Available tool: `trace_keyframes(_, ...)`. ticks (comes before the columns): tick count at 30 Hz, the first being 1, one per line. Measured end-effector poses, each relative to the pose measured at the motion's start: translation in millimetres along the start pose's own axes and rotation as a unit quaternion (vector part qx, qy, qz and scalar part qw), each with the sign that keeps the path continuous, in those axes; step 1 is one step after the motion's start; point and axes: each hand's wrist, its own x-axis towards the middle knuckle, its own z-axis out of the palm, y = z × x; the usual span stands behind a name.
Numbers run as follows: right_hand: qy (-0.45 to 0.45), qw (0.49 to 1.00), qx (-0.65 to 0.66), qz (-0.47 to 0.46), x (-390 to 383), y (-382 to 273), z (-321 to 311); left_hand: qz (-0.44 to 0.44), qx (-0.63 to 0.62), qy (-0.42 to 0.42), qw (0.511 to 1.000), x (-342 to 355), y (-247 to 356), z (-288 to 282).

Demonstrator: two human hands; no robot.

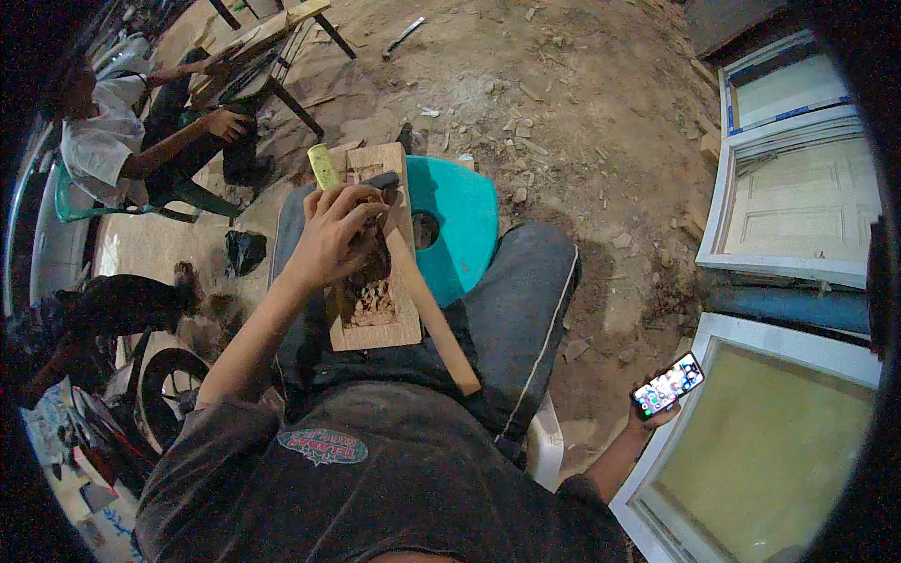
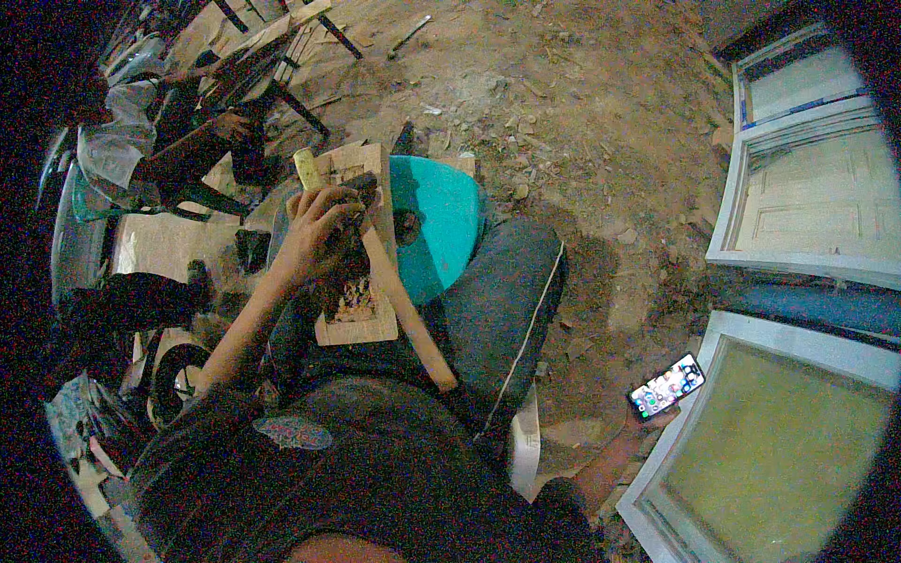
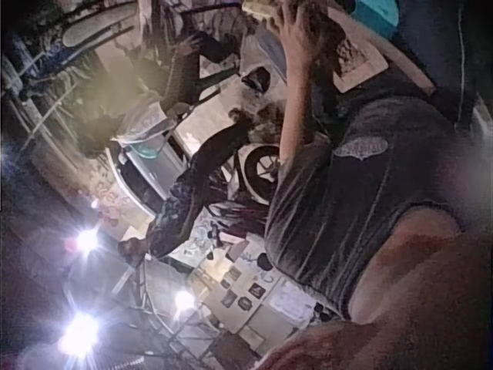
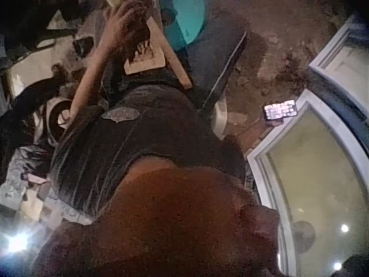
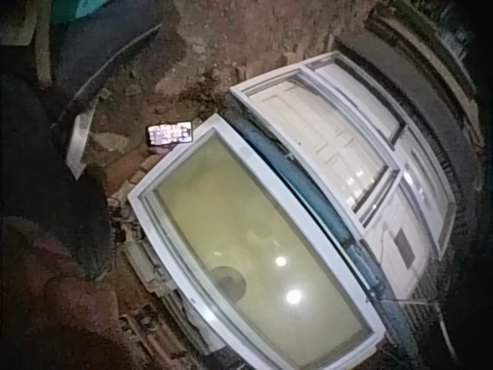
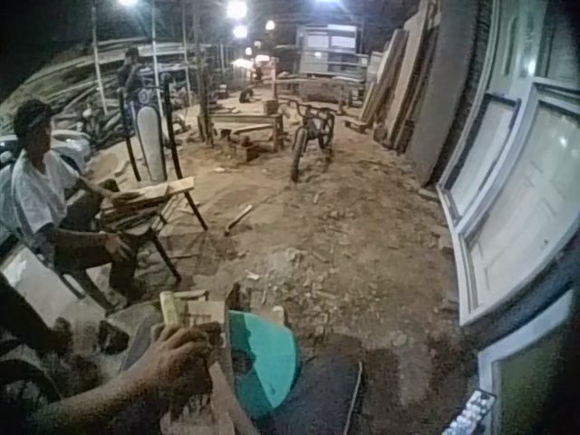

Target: The person carves a design into a piece of wood using a chisel and a hammer while holding the wood on their lap.

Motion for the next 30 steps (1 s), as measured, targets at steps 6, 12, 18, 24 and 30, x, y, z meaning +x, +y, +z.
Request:
trace_keyframes(6,0.048,0.992,-0.113,-0.03,-3,5,10,-0.002,-0.004,-0.005,1.0,0,1,2)
trace_keyframes(12,0.1,0.993,0.066,-0.016,7,-4,3,0.001,-0.001,-0.004,1.0,6,4,-1)
trace_keyframes(18,0.17,0.982,-0.071,-0.05,20,5,22,-0.008,0.013,-0.004,1.0,-1,2,2)
trace_keyframes(24,0.046,0.995,0.091,-0.003,26,-11,11,-0.004,0.004,-0.008,1.0,7,7,-4)
trace_keyframes(30,0.209,0.976,0.064,-0.008,24,2,41,-0.011,0.003,0.001,1.0,1,9,-3)
